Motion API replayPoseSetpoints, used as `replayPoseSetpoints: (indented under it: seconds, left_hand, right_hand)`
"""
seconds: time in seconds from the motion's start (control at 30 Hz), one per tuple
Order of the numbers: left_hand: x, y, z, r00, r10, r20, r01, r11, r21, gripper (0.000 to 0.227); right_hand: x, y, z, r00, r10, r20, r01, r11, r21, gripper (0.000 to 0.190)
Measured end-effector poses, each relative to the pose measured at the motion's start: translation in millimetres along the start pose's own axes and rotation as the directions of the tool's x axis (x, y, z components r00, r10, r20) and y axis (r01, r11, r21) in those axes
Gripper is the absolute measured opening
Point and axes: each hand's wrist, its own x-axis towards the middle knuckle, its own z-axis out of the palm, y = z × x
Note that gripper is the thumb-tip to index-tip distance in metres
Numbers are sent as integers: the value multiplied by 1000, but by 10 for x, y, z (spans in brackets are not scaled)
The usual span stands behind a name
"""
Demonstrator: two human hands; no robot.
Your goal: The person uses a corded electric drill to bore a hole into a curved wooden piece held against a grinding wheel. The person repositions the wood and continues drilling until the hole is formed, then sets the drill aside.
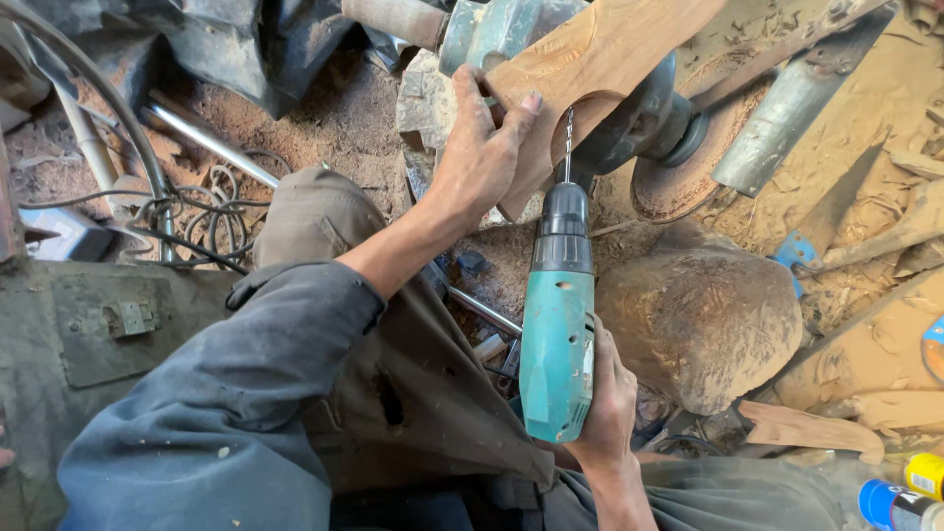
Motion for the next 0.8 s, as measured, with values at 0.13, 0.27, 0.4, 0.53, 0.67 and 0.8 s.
replayPoseSetpoints:
  seconds: [0.13,0.27,0.4,0.53,0.67,0.8]
  left_hand:
    - [62,-44,17,991,-119,58,123,989,-79,54]
    - [92,-59,20,997,59,49,-60,998,19,52]
    - [87,-70,3,997,-21,68,18,999,34,54]
    - [81,-53,-26,996,-11,92,12,1000,-12,52]
    - [78,-35,-4,996,-1,88,-1,1000,20,52]
    - [141,9,-63,982,-170,80,172,985,-14,58]
  right_hand:
    - [80,-14,-5,999,-40,29,42,996,-78,75]
    - [109,8,-15,997,-68,34,71,993,-98,72]
    - [121,39,-18,998,-38,58,45,991,-125,69]
    - [185,55,-40,995,-87,51,92,991,-101,74]
    - [242,86,-33,994,-82,78,92,987,-131,73]
    - [228,109,12,995,-72,66,80,990,-118,69]
